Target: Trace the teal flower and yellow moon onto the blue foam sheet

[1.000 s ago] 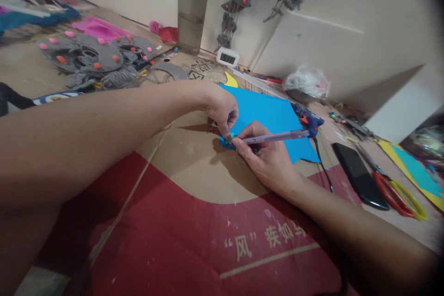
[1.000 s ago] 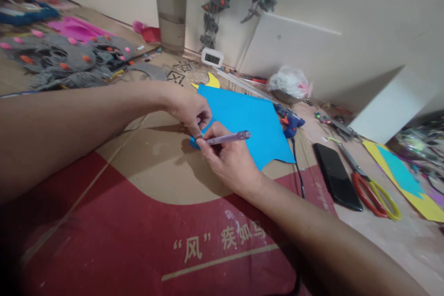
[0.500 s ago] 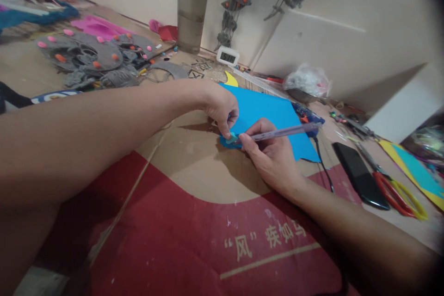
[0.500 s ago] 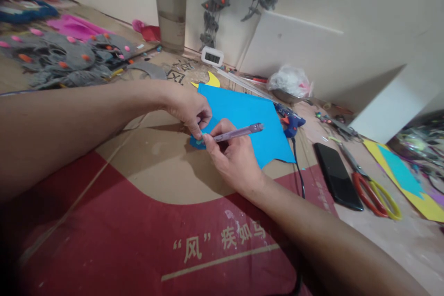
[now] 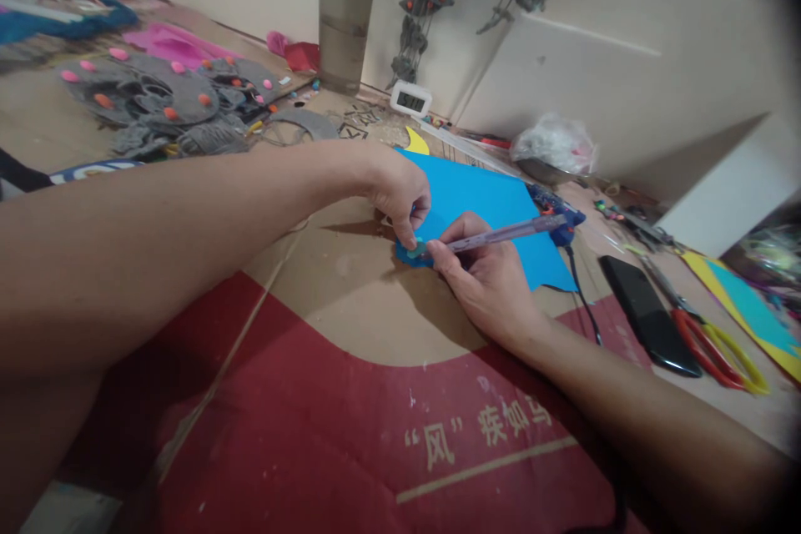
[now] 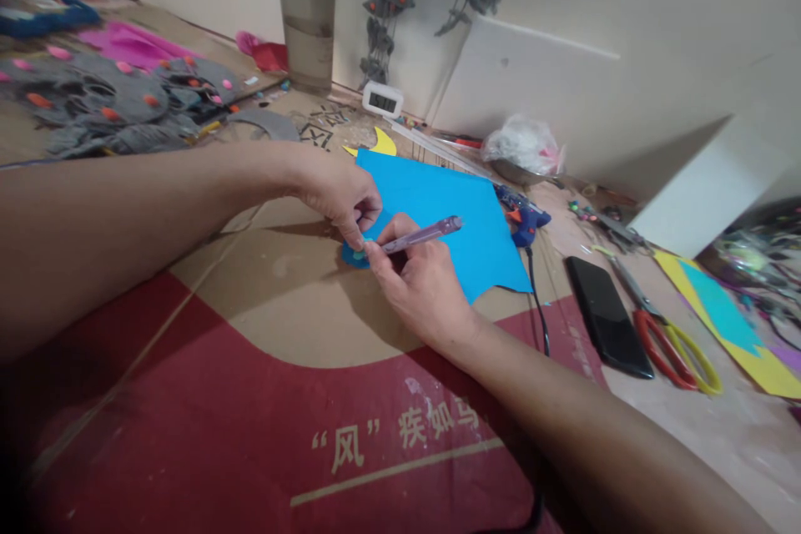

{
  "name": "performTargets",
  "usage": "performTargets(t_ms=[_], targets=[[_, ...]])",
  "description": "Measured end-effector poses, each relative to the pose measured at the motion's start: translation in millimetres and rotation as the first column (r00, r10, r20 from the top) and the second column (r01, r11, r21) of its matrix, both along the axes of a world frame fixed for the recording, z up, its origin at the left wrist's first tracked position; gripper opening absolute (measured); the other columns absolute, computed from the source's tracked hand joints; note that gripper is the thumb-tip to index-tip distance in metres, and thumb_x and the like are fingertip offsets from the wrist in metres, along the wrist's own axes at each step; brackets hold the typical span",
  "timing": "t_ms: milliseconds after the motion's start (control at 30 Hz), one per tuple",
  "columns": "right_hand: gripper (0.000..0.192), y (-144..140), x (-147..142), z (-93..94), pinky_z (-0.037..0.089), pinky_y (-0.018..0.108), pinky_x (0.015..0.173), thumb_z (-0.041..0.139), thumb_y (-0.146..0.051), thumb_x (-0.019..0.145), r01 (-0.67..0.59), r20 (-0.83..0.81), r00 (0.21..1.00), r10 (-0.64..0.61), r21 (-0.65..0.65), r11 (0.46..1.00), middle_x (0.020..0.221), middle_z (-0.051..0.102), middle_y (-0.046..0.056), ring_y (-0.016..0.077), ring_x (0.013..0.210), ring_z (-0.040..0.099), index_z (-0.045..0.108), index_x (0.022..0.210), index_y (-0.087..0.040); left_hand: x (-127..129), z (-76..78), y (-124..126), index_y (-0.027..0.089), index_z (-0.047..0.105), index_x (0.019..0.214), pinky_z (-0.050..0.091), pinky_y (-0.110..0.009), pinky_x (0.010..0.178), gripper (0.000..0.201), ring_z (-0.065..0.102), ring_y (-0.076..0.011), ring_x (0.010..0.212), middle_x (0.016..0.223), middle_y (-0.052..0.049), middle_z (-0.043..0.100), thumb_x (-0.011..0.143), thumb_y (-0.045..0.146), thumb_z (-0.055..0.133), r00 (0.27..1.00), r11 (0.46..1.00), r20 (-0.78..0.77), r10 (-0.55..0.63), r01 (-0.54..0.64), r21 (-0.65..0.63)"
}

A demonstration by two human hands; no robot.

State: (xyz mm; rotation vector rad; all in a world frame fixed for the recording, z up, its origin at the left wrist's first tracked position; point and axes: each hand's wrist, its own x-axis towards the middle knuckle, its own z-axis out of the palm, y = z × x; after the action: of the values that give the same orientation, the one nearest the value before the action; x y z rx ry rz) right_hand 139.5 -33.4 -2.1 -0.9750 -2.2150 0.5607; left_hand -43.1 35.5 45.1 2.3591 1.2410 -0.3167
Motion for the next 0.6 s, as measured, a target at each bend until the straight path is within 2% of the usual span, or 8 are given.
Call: performTargets(t_ms=[300, 600], targets=[[0.020, 0.6, -0.4, 1.3, 0.036, 0.028, 0.058, 0.058, -0.033, 0.093, -0.027, 0.004, 1.000, 0.027, -0.013, 1.000, 0.068, 0.056, -0.002, 0.0111, 0.060, 0.050, 0.053, 0.078, -0.020, 0.4, 1.7, -2.4, 0.019, 0.071, 0.084, 0.034, -0.028, 0.077, 0.026, 0.054, -0.0184, 0.078, 0.068, 0.001, 0.063, 0.070, 0.040, 0.073, 1.000, 1.000, -0.002, 0.013, -0.013, 0.014], [0.023, 0.0, -0.6, 0.2, 0.035, 0.027, 0.056, 0.059, -0.035, 0.093, -0.032, -0.031, 0.999, 0.031, -0.043, 0.999, 0.067, 0.054, -0.002, 0.0108, 0.060, 0.049, 0.054, 0.076, -0.019, -0.7, 1.5, -3.0, 0.018, 0.071, 0.086, 0.035, -0.028, 0.075, 0.025, 0.049, -0.0140, 0.068, 0.067, 0.001, 0.062, 0.073, 0.039, 0.073, 1.000, 1.000, 0.017, -0.002, 0.002, 0.001]])
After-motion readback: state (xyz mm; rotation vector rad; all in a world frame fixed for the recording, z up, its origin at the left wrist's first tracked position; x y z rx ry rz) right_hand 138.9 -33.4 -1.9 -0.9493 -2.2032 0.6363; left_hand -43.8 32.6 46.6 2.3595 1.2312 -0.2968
